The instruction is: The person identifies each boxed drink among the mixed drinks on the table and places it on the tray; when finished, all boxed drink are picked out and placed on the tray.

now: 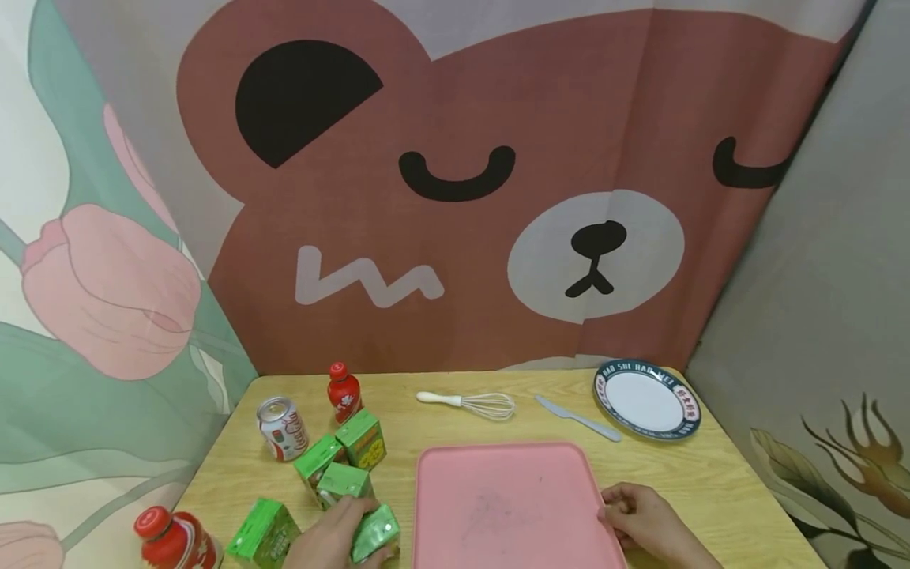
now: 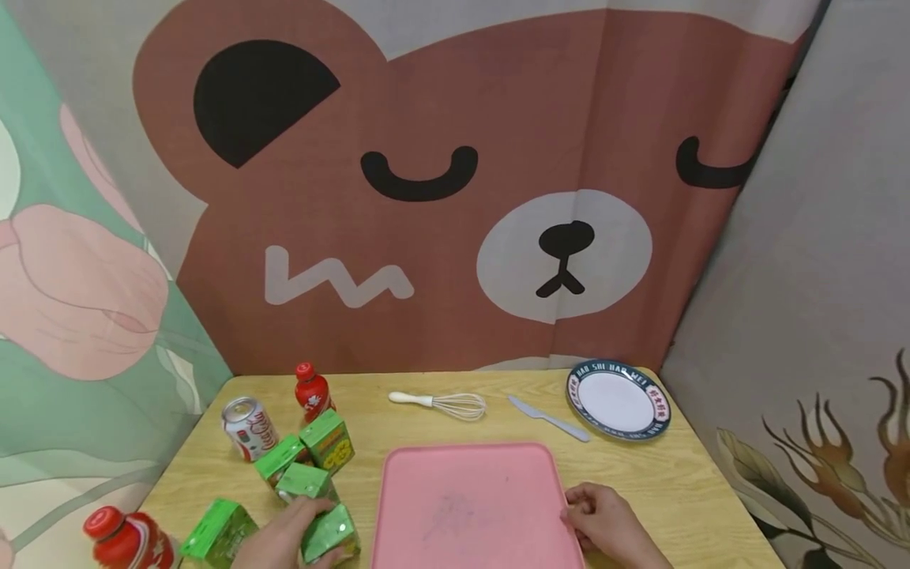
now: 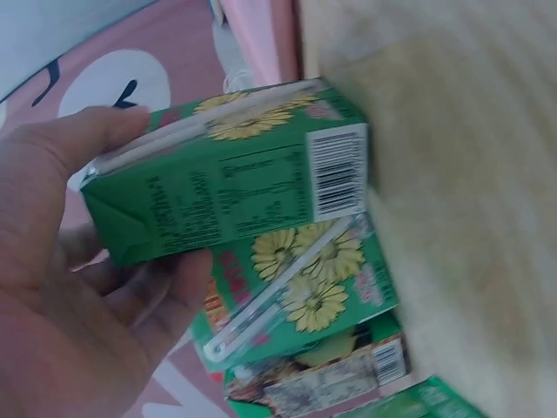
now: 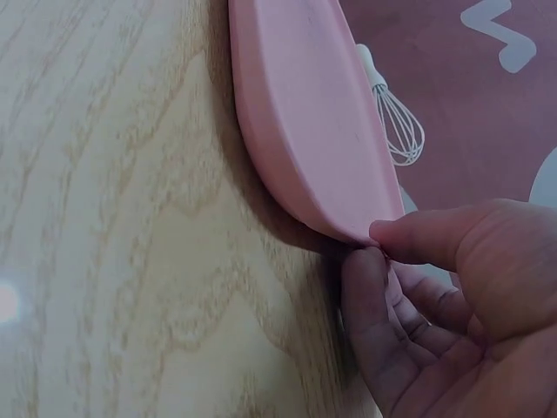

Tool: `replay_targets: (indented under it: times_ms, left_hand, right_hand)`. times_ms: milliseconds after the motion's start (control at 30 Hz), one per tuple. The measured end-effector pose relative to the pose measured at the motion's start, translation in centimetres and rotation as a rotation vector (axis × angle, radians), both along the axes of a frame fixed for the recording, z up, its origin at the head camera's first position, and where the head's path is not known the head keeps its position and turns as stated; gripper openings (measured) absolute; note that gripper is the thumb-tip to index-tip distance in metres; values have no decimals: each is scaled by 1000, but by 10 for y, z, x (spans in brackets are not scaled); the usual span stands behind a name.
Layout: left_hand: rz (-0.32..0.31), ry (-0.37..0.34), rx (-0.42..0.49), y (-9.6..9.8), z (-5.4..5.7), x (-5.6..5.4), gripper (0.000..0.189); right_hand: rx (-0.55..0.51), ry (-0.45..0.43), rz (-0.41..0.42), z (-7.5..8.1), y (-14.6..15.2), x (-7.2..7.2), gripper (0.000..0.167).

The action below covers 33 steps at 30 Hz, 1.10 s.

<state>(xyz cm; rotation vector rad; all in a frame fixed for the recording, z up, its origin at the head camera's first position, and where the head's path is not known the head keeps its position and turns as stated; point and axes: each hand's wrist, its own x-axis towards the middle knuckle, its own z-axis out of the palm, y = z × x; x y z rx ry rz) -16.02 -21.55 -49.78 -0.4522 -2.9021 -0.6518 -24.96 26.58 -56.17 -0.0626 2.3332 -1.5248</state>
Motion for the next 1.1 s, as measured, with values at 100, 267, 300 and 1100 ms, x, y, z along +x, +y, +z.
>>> replay_targets:
  times_ms: [100, 267, 300, 1100]
  left_hand:
    - [-20, -1, 52, 3, -3, 0, 50]
    - [-79, 202, 109, 9, -12, -7, 33]
    - [-85, 229, 121, 10, -12, -8, 31]
    - [-407, 327, 281, 53, 17, -90, 26]
  right_hand:
    - [12, 24, -19, 2, 2, 2, 27]
    - [30, 90, -49, 6, 1, 3, 24]
    - [32, 94, -52, 5, 1, 3, 24]
    - [12, 100, -91, 1, 10, 14, 25]
